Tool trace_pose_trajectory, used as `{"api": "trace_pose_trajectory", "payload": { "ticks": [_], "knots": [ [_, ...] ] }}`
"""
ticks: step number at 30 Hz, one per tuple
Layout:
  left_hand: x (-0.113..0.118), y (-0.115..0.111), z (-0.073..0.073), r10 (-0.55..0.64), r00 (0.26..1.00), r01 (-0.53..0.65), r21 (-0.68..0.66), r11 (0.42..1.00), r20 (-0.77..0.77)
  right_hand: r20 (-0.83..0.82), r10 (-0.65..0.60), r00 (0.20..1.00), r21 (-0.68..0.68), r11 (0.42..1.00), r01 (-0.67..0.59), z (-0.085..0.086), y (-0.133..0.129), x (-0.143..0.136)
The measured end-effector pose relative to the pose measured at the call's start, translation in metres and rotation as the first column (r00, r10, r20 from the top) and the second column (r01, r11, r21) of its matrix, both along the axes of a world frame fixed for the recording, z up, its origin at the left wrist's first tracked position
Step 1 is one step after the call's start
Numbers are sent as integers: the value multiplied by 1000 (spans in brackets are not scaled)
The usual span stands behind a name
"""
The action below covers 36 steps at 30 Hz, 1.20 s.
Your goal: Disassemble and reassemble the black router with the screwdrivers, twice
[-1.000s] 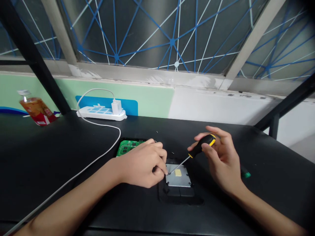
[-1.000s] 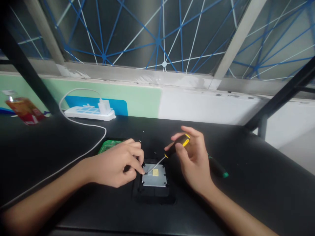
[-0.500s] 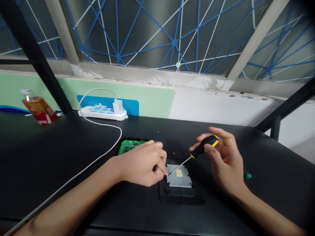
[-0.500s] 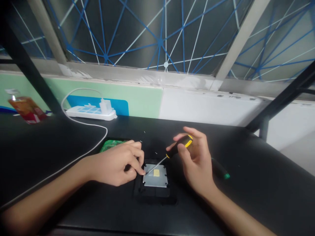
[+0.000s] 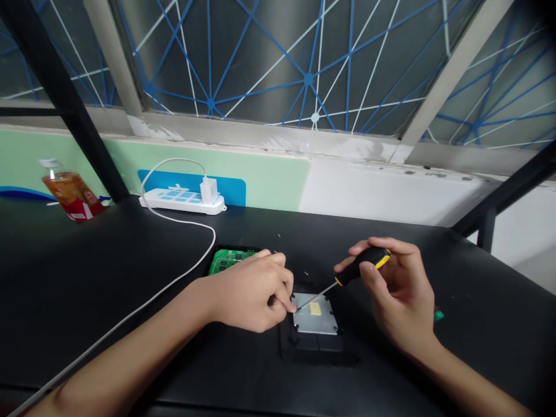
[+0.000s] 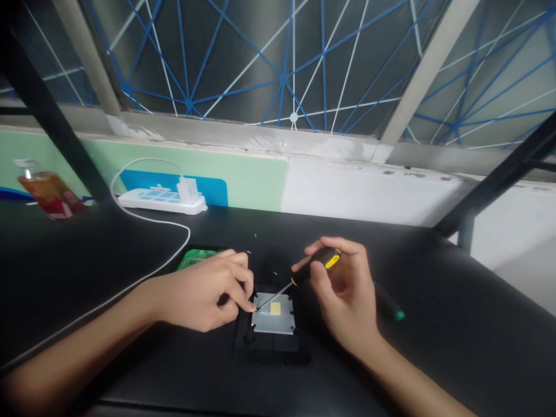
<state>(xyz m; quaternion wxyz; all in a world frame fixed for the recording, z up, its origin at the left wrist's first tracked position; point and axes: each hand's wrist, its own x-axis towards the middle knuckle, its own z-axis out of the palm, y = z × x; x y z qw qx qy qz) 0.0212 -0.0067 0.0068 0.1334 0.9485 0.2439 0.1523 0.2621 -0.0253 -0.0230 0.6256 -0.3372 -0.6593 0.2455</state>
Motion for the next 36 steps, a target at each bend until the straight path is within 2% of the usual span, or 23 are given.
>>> {"api": "trace_pose_trajectory", "payload": {
  "ticks": [3,15,20,31,36],
  "knots": [
    [-2,-3,-1,-21,1000,21,-22,1000,-2,17,5,1000,5,1000,-5,1,0,-1],
    [-7,-13,-11,21,999,-22,27,999,45,15,48,999,12,999,-48,3,0,-1],
    [-7,-15,-12,9,999,-11,52,999,48,40,110,993,10,994,-110,11,-4,-5],
    [-6,-17,-13,34,999,-37,55,998,38,277,253,927,73,956,-283,35,-7,-19],
    [-6,-18,-14,40,998,-43,65,997,40,302,331,894,26,935,-355,44,-9,-30]
  ]
}}
